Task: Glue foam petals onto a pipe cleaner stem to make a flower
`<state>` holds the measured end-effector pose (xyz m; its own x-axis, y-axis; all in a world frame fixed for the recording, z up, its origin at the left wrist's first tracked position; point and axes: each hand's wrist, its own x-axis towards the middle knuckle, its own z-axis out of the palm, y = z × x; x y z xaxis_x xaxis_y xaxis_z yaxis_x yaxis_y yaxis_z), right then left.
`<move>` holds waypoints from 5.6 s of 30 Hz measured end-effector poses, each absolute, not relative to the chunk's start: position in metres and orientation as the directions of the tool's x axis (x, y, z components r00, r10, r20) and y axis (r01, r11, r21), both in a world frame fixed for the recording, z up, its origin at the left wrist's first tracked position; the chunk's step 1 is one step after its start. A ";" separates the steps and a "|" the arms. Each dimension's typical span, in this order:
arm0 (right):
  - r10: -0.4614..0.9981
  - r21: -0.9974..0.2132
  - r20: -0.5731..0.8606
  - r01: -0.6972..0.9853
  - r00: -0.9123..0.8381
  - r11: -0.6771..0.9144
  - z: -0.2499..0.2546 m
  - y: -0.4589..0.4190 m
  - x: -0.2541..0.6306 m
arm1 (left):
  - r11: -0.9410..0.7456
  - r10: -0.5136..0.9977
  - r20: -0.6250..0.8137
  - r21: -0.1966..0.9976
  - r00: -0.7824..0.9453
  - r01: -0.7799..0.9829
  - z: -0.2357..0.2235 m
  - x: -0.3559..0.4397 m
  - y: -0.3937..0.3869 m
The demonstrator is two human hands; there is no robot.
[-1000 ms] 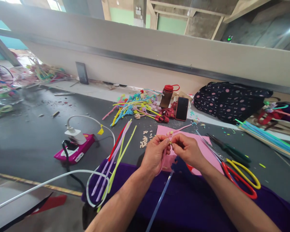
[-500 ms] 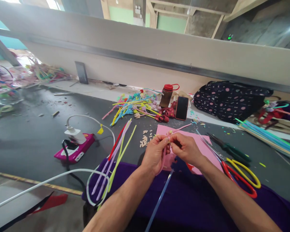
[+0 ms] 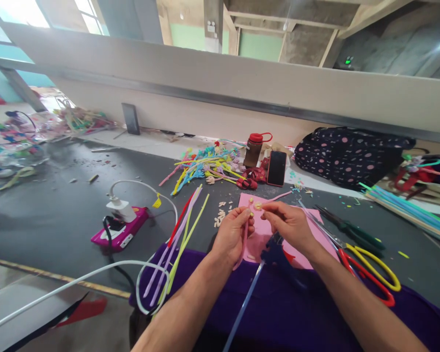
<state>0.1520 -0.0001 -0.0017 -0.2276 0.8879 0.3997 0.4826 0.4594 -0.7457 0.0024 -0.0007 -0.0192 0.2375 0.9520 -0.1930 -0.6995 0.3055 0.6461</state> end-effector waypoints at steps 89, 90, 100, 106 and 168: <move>0.656 -0.390 0.475 0.528 -0.586 0.754 0.051 -0.014 0.181 | 0.497 0.757 -0.320 0.848 0.570 -0.184 -0.003 -0.005 -0.010; 0.650 -0.379 0.475 0.529 -0.593 0.759 0.051 -0.014 0.181 | 0.494 0.755 -0.315 0.850 0.575 -0.184 -0.004 -0.005 -0.010; 0.632 -0.311 0.461 0.554 -0.623 0.773 0.050 -0.014 0.182 | 0.475 0.756 -0.300 0.863 0.582 -0.171 -0.001 -0.004 -0.012; 0.627 -0.283 0.471 0.567 -0.621 0.774 0.049 -0.013 0.180 | 0.439 0.770 -0.270 0.882 0.578 -0.173 -0.004 -0.004 -0.012; 0.609 -0.369 0.503 0.485 -0.613 0.793 0.054 -0.016 0.185 | 0.527 0.711 -0.269 0.815 0.649 -0.240 -0.001 -0.006 -0.012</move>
<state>0.1852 -0.0157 0.0538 -0.6131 0.6093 0.5028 0.4852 0.7928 -0.3690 -0.0064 -0.0120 -0.0011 0.6494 0.7113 -0.2687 -0.2402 0.5272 0.8151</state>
